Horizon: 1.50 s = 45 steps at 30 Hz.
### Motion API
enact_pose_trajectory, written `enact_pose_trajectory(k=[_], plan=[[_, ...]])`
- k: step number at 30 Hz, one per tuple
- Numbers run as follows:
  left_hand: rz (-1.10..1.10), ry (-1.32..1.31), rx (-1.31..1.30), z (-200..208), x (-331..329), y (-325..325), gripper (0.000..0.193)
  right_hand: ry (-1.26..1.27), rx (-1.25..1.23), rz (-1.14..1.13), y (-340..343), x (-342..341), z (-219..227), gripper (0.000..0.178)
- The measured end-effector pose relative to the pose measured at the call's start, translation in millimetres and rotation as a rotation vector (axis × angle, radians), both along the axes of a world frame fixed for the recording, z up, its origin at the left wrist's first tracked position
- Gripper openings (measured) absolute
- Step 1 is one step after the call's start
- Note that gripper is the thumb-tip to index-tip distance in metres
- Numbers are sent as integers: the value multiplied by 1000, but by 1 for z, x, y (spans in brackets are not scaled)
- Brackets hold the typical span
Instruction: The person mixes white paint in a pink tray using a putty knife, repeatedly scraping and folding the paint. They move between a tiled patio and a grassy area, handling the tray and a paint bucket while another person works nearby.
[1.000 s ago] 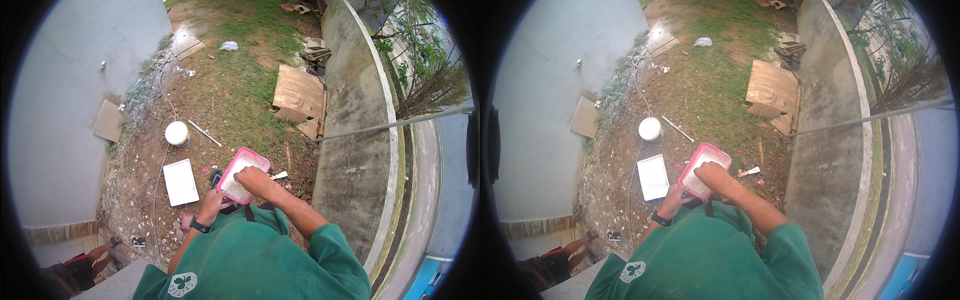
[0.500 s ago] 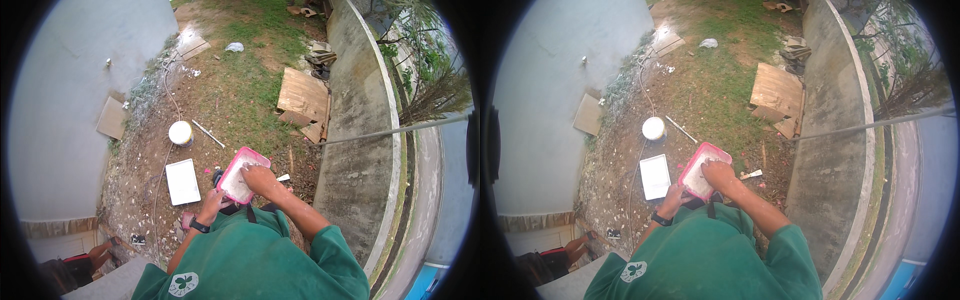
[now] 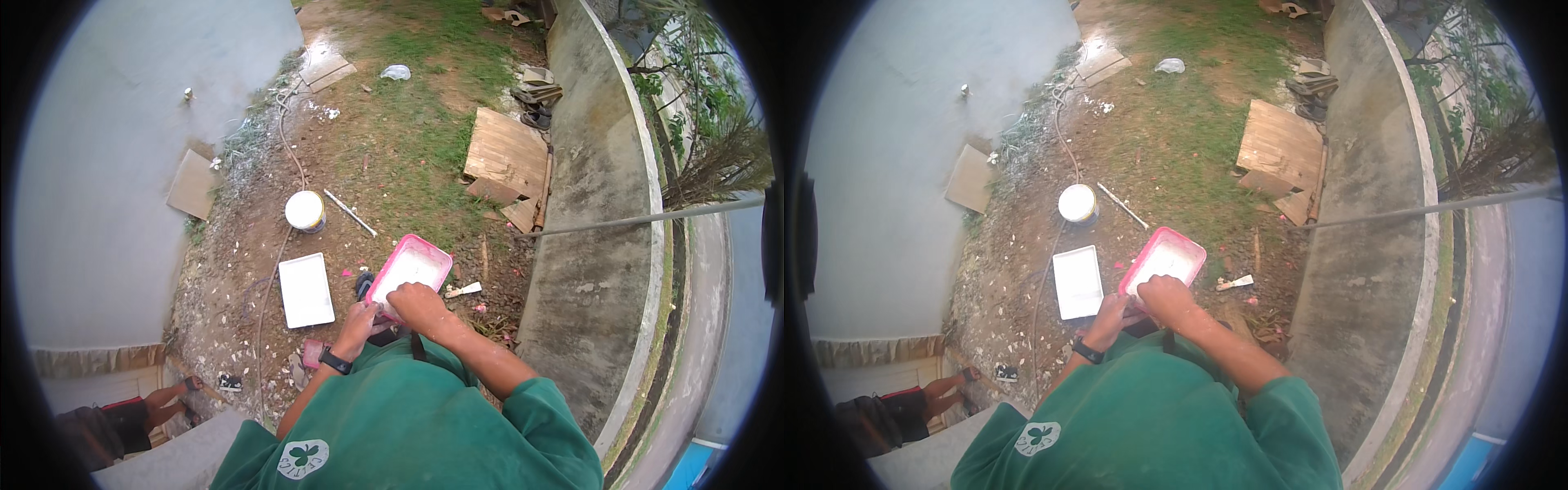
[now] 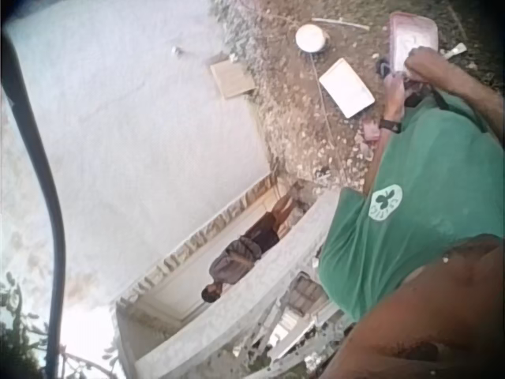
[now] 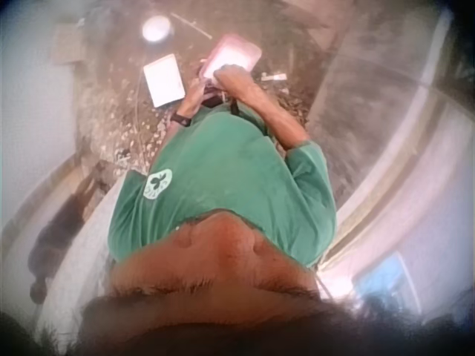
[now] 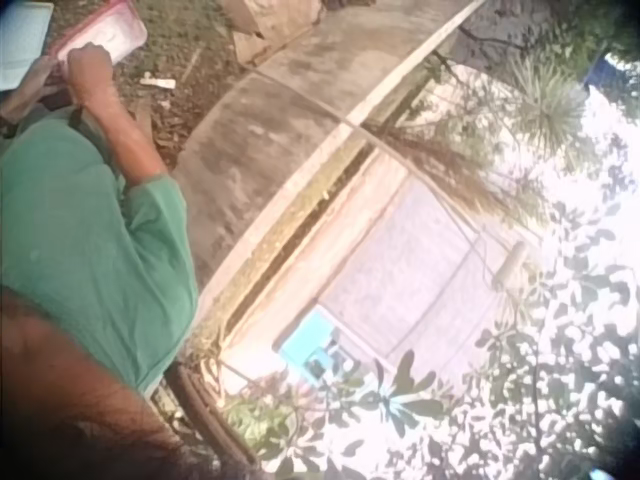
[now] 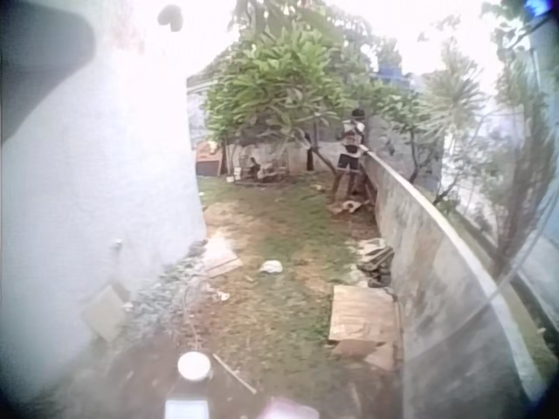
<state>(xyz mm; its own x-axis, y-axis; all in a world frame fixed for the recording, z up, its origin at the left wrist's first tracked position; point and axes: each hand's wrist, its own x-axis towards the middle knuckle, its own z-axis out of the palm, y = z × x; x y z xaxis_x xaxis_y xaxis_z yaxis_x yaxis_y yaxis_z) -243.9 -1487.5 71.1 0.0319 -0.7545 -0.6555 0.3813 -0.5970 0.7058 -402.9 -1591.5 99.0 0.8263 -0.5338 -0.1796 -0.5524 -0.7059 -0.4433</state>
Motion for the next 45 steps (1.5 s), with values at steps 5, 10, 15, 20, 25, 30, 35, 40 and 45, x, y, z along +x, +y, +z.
enact_pose_trajectory(k=[5, 10, 15, 20, 25, 30, 35, 40, 45], plan=[[7, -1, -33, -1, 2, 1, 36, -123, -49, -20, -7, -7, -6, 9], [-2, 10, -35, -2, 1, 3, 40, -162, -52, -88, -12, -9, -16, 12], [-26, 19, -26, -7, -2, 5, 39, -231, -74, -222, -27, -14, -11, 13], [-39, 18, -35, -9, -2, 2, 39, -14, -155, -187, -38, -21, -2, 12], [-60, -3, -46, -6, -4, -2, 38, -181, -143, -138, -14, -15, -10, 14], [-92, -7, -37, -9, -3, 1, 36, -154, -41, 2, 13, -15, -21, 12], [-70, 13, -6, -11, -6, 2, 36, -61, -86, -31, 6, -26, -22, 10], [-24, 5, -24, -6, -8, 3, 34, -96, -104, -46, -1, -30, -22, 11], [-48, 11, -39, -8, -3, 3, 35, -113, -57, 32, 6, -27, -21, 12]])
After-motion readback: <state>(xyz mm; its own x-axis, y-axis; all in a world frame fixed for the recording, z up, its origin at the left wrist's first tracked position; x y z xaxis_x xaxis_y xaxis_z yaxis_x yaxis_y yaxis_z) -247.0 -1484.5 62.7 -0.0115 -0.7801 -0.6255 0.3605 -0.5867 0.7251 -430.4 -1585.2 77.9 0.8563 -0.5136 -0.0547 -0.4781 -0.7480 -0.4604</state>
